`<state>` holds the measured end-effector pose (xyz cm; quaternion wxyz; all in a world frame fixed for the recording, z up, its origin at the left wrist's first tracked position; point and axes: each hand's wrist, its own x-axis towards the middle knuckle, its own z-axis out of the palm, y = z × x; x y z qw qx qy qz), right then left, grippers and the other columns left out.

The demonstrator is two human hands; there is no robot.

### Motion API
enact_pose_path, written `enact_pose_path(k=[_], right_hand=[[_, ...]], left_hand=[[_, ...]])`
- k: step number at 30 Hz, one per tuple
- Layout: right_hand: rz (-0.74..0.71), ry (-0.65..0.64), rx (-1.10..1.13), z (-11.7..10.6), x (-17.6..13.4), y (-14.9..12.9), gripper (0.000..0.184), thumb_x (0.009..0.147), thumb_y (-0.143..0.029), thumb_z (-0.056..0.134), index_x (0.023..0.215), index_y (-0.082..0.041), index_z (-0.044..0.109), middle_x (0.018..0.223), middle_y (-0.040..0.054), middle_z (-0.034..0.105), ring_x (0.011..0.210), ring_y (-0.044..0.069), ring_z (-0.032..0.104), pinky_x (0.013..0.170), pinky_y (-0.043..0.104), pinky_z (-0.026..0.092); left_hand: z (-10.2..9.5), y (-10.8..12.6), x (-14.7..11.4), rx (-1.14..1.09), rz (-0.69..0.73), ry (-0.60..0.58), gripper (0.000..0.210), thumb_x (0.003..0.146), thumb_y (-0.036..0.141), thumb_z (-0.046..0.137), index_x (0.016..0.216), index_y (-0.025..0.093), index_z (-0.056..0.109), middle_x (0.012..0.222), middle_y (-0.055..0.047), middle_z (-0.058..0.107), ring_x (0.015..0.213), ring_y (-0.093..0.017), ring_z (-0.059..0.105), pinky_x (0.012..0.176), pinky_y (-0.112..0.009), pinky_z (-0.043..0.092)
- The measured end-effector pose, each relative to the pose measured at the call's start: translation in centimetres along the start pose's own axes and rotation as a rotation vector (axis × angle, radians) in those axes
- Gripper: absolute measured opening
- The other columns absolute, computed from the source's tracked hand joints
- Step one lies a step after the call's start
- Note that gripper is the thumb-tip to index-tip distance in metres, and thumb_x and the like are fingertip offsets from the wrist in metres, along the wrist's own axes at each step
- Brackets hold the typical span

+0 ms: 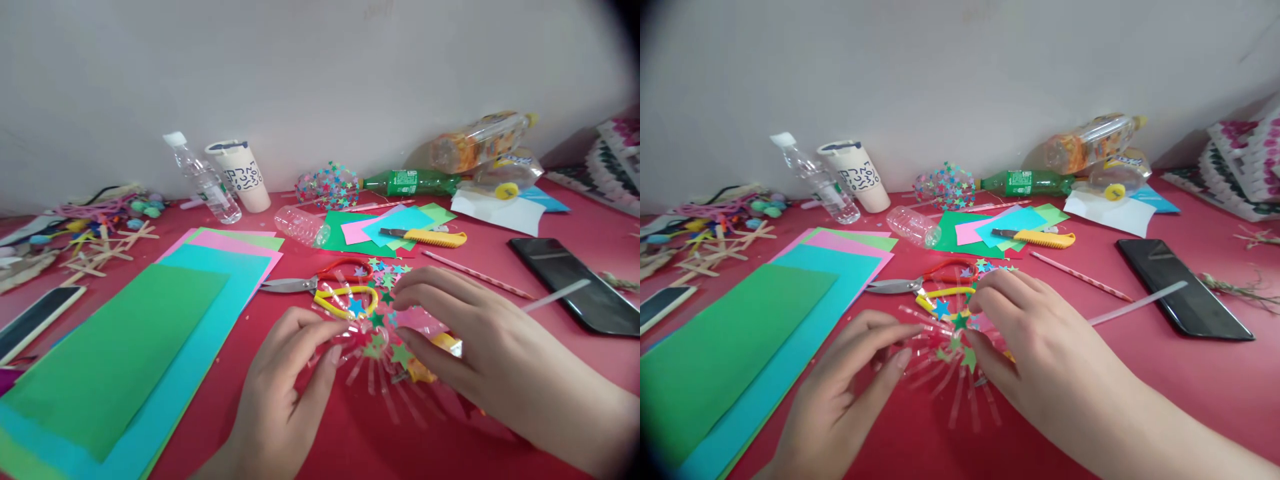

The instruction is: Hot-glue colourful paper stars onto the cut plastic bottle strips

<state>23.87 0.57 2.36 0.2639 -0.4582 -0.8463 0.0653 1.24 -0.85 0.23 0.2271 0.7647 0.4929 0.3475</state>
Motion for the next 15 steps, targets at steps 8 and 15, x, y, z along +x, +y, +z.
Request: enact_pose_path(k=[8,15], right_hand=[[-0.244,0.143,0.109,-0.2,-0.7,-2.0,0.023,0.091,-0.006,0.046,0.088,-0.019,0.064,0.088,0.0034,0.063,0.081,0.017,0.055,0.072,0.031,0.044],[-0.284,0.064,0.018,0.7,-0.5,-2.7,0.023,0.090,-0.006,0.047,0.089,-0.018,0.067,0.088,0.0052,0.066,0.087,0.020,0.057,0.079,0.035,0.046]], left_hand=[[0.3,-1.5,0.6,-0.044,-0.010,-0.159,0.034,0.095,0.019,0.045,0.124,0.035,0.054,0.154,0.002,0.027,0.140,-0.021,0.029,0.115,-0.044,0.030],[0.5,-0.8,0.5,-0.065,0.020,-0.141,0.026,0.094,0.021,0.048,0.114,0.032,0.060,0.154,-0.001,0.027,0.139,-0.027,0.032,0.112,-0.051,0.033]])
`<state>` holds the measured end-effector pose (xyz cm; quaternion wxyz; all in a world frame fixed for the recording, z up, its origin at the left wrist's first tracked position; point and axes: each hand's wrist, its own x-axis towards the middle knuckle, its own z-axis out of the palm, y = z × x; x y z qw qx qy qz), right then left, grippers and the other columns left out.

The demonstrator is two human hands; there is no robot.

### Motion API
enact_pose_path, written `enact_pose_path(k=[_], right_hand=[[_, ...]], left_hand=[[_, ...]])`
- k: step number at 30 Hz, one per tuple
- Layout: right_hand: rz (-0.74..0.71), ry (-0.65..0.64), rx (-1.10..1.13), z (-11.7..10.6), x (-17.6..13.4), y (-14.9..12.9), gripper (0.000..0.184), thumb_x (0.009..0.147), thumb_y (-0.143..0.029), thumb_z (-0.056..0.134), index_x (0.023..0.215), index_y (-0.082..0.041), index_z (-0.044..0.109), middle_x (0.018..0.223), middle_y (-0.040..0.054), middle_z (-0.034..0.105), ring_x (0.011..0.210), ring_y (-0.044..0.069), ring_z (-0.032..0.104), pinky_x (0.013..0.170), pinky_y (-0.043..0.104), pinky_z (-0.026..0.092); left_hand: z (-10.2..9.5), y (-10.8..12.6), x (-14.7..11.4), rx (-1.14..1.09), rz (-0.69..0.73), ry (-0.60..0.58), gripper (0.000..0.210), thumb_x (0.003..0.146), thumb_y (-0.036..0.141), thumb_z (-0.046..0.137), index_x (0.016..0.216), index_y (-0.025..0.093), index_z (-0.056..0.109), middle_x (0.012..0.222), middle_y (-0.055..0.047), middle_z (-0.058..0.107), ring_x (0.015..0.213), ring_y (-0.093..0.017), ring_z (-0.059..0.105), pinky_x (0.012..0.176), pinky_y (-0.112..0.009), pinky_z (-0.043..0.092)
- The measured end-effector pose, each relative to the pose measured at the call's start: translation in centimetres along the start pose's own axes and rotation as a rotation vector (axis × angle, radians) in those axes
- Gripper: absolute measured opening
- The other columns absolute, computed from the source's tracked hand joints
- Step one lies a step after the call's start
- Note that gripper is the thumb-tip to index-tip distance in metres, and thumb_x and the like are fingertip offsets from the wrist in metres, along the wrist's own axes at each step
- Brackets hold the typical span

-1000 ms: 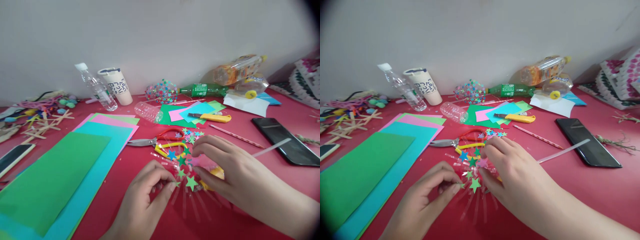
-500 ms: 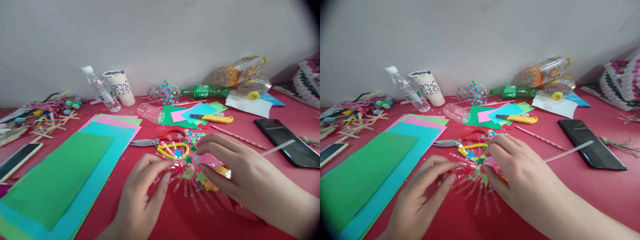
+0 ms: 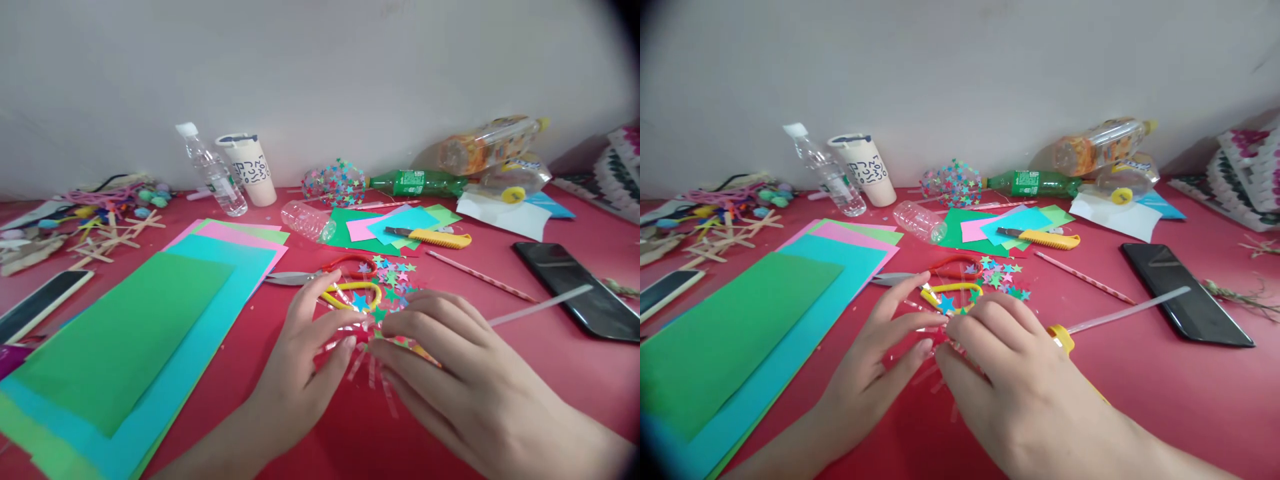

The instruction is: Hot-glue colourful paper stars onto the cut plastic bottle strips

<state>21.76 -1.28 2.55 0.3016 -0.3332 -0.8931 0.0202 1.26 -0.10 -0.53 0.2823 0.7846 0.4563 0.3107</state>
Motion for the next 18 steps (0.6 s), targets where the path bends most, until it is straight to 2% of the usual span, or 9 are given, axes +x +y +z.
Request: enact_pose_path(k=[5,10,14,18], right_hand=[[0.015,-0.006,-0.052,0.64,-0.29,0.11,0.019,0.089,-0.006,0.051,0.076,-0.018,0.059,0.092,0.0051,0.066,0.089,0.020,0.057,0.085,0.037,0.043],[0.008,-0.021,-0.090,0.74,-0.41,0.04,0.015,0.089,-0.008,0.053,0.082,-0.019,0.058,0.095,0.0054,0.065,0.089,0.020,0.057,0.085,0.038,0.043],[0.003,-0.006,-0.124,0.70,-0.39,-0.03,0.015,0.089,-0.008,0.052,0.084,-0.020,0.060,0.095,0.0051,0.066,0.089,0.020,0.058,0.085,0.038,0.044],[0.000,0.028,-0.139,0.80,-0.19,-0.12,0.015,0.088,-0.008,0.053,0.082,-0.019,0.062,0.093,0.0049,0.068,0.088,0.020,0.059,0.085,0.037,0.045]], left_hand=[[0.41,-0.01,-0.13,-0.044,-0.015,0.040,0.024,0.093,0.022,0.049,0.113,0.031,0.060,0.151,-0.001,0.031,0.139,-0.026,0.032,0.112,-0.049,0.031],[0.33,-0.09,-0.21,-0.040,-0.008,0.028,0.024,0.093,0.023,0.049,0.115,0.030,0.058,0.151,-0.003,0.030,0.139,-0.027,0.031,0.111,-0.050,0.033],[0.02,-0.06,-0.24,0.012,0.034,-0.021,0.035,0.091,0.024,0.053,0.125,0.031,0.049,0.154,-0.005,0.024,0.140,-0.027,0.029,0.112,-0.049,0.033],[0.00,0.02,-0.21,0.078,0.036,-0.024,0.030,0.091,0.024,0.054,0.119,0.032,0.054,0.153,-0.002,0.023,0.141,-0.027,0.026,0.113,-0.049,0.030]])
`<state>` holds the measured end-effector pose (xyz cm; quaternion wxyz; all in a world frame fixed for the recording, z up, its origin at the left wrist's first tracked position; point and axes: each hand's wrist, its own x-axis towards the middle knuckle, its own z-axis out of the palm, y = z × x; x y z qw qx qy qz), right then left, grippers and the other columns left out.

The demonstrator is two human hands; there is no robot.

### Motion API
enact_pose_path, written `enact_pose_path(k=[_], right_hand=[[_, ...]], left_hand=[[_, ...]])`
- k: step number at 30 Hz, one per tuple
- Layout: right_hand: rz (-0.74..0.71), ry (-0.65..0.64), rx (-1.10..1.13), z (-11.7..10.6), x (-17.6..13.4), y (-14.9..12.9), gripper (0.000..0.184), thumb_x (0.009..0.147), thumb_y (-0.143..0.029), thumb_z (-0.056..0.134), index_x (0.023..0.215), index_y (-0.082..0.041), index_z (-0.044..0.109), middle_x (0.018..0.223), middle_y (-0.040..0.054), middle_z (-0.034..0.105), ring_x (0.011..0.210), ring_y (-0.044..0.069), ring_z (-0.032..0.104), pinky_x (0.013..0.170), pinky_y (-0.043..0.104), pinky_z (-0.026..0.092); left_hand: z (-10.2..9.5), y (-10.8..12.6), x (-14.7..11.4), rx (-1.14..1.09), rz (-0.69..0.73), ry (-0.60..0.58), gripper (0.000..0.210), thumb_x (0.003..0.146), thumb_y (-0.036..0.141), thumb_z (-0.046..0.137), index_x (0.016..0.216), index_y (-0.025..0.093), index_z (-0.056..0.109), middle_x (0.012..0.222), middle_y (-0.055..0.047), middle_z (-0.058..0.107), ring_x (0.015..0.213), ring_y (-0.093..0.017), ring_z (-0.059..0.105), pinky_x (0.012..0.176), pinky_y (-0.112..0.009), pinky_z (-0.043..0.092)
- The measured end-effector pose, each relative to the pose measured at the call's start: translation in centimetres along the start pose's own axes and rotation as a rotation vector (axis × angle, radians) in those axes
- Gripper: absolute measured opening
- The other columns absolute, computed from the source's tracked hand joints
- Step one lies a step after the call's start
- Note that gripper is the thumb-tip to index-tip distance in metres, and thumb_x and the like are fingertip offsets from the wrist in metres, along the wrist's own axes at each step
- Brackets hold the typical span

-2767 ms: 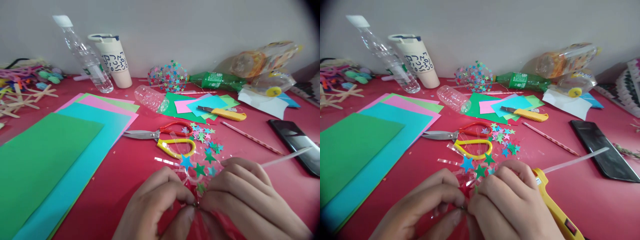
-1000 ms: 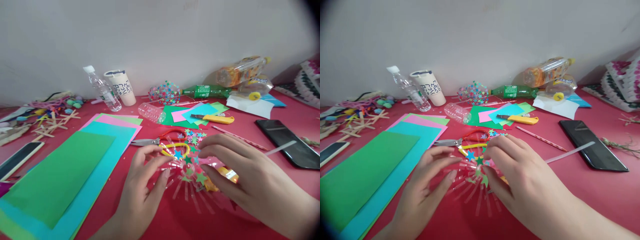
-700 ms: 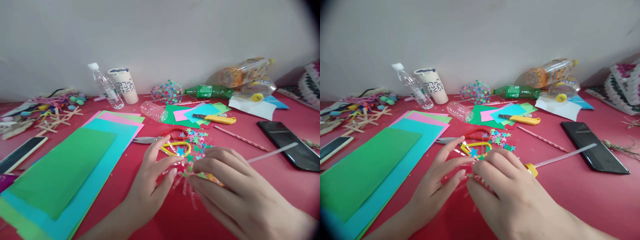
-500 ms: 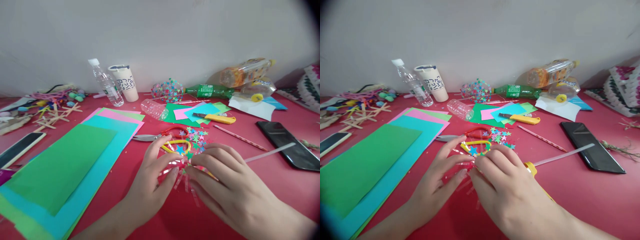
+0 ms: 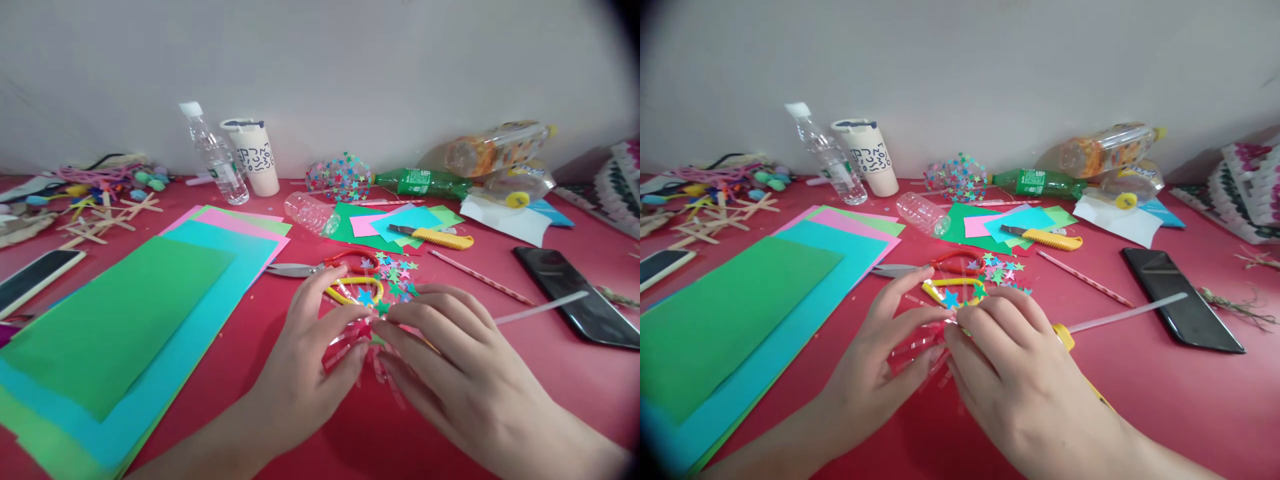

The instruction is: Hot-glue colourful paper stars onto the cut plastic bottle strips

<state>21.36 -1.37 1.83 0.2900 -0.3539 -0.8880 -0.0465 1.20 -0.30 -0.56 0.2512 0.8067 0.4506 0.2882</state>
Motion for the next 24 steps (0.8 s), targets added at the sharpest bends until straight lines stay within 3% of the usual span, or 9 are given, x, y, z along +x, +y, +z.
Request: enact_pose_path(k=[5,11,15,24], right_hand=[[-0.003,0.030,0.000,0.5,0.1,-0.2,0.012,0.088,-0.012,0.056,0.083,-0.018,0.065,0.087,0.0036,0.069,0.085,0.019,0.061,0.089,0.037,0.046],[0.013,0.023,-0.027,1.2,-0.3,-0.7,0.010,0.086,-0.019,0.061,0.090,-0.016,0.069,0.089,0.0035,0.072,0.089,0.021,0.061,0.094,0.039,0.043],[0.027,0.057,-0.080,1.6,-0.6,-1.1,0.008,0.085,-0.016,0.062,0.084,-0.016,0.070,0.086,0.0032,0.072,0.087,0.021,0.060,0.099,0.043,0.038],[0.073,0.107,-0.106,2.8,-0.4,-1.6,0.014,0.086,-0.013,0.058,0.083,-0.018,0.070,0.085,0.0023,0.071,0.086,0.022,0.058,0.102,0.044,0.035]], left_hand=[[0.2,-0.1,0.0,-0.017,-0.028,0.034,0.025,0.091,0.022,0.051,0.115,0.029,0.057,0.150,-0.002,0.029,0.139,-0.023,0.031,0.112,-0.043,0.033],[0.4,-0.4,-0.1,-0.078,-0.063,0.063,0.026,0.091,0.022,0.052,0.115,0.028,0.057,0.149,-0.003,0.032,0.138,-0.024,0.034,0.111,-0.044,0.035],[0.6,-0.5,0.0,-0.131,-0.078,0.062,0.026,0.092,0.023,0.051,0.117,0.030,0.056,0.149,-0.004,0.034,0.137,-0.024,0.035,0.111,-0.047,0.036],[0.9,-0.3,-0.3,-0.212,-0.113,0.085,0.024,0.093,0.024,0.050,0.114,0.033,0.058,0.142,0.000,0.040,0.132,-0.019,0.041,0.111,-0.038,0.038]])
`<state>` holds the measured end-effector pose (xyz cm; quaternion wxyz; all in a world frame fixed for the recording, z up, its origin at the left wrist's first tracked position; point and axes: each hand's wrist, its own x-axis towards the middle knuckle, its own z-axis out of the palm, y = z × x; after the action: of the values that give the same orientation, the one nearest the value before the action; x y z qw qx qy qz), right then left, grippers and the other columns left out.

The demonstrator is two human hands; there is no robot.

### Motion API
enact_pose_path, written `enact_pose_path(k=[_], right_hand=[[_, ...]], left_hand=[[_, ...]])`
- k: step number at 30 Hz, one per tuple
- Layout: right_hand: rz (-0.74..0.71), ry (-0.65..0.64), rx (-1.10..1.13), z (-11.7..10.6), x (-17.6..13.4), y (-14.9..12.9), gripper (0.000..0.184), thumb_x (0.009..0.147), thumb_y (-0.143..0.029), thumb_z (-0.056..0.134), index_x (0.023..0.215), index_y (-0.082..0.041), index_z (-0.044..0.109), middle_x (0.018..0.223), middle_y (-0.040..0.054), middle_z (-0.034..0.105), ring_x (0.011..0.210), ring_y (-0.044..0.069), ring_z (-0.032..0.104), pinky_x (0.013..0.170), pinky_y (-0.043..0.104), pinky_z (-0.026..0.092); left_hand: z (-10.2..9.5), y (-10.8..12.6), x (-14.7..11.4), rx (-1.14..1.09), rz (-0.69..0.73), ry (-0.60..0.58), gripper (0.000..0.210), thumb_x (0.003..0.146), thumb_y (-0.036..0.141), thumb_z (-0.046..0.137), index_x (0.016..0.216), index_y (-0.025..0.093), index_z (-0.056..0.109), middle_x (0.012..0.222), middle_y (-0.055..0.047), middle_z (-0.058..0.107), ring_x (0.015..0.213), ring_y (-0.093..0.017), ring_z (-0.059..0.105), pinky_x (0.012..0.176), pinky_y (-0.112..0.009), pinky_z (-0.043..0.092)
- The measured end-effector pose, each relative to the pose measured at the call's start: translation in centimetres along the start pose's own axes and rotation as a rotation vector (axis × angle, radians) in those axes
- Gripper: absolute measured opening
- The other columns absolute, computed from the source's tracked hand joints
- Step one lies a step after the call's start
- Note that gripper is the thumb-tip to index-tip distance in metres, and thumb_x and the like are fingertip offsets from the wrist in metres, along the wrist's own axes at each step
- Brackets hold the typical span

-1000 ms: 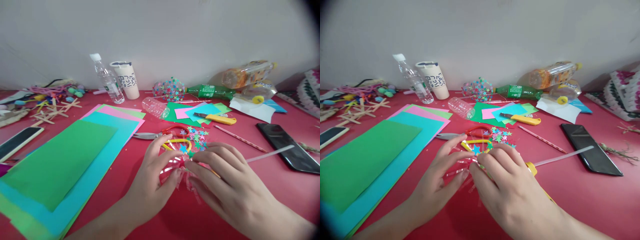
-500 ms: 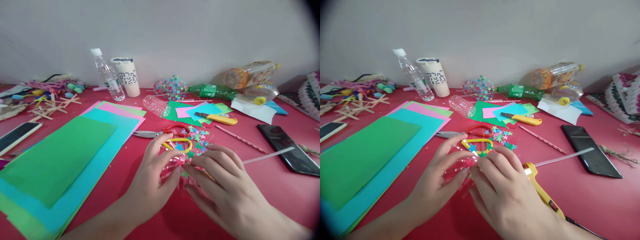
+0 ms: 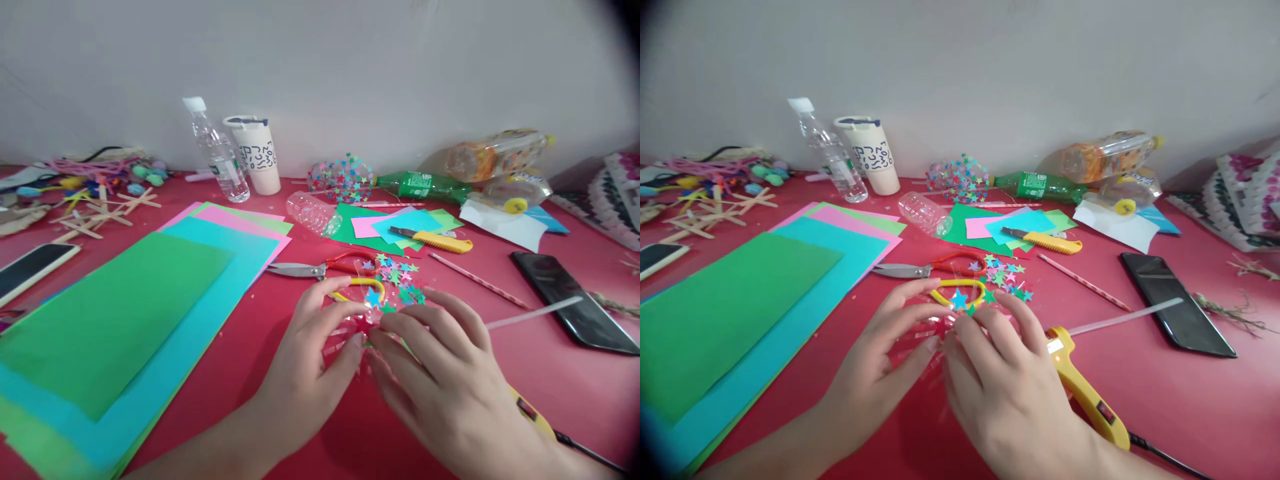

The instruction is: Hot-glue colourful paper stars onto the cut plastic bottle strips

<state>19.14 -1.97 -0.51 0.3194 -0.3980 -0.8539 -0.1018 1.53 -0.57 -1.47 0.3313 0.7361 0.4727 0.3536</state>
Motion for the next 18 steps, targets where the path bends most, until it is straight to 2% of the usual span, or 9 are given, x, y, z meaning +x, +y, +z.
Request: enact_pose_path(k=[6,13,18], right_hand=[[-0.003,0.012,0.014,-0.07,-0.11,-0.17,0.012,0.085,-0.013,0.059,0.082,-0.017,0.071,0.084,0.0028,0.071,0.085,0.022,0.057,0.101,0.045,0.034],[-0.013,-0.005,0.037,-0.33,-0.24,0.01,0.018,0.086,-0.008,0.055,0.085,-0.015,0.071,0.082,0.0029,0.071,0.085,0.020,0.057,0.104,0.043,0.032],[-0.037,0.011,0.076,-0.49,-0.49,0.11,0.023,0.089,-0.008,0.051,0.081,-0.018,0.070,0.083,0.0016,0.072,0.083,0.018,0.057,0.104,0.041,0.032]], left_hand=[[0.17,-0.12,-0.45,-0.105,-0.032,-0.004,0.024,0.094,0.023,0.048,0.113,0.033,0.059,0.138,0.000,0.040,0.127,-0.017,0.047,0.099,-0.030,0.050],[0.24,-0.06,-0.30,-0.104,-0.041,0.001,0.022,0.094,0.027,0.050,0.112,0.034,0.058,0.137,0.002,0.040,0.122,-0.015,0.050,0.097,-0.027,0.050],[0.09,-0.02,-0.09,-0.029,-0.027,0.009,0.021,0.093,0.029,0.052,0.112,0.033,0.058,0.136,0.001,0.042,0.126,-0.018,0.046,0.105,-0.035,0.043]])
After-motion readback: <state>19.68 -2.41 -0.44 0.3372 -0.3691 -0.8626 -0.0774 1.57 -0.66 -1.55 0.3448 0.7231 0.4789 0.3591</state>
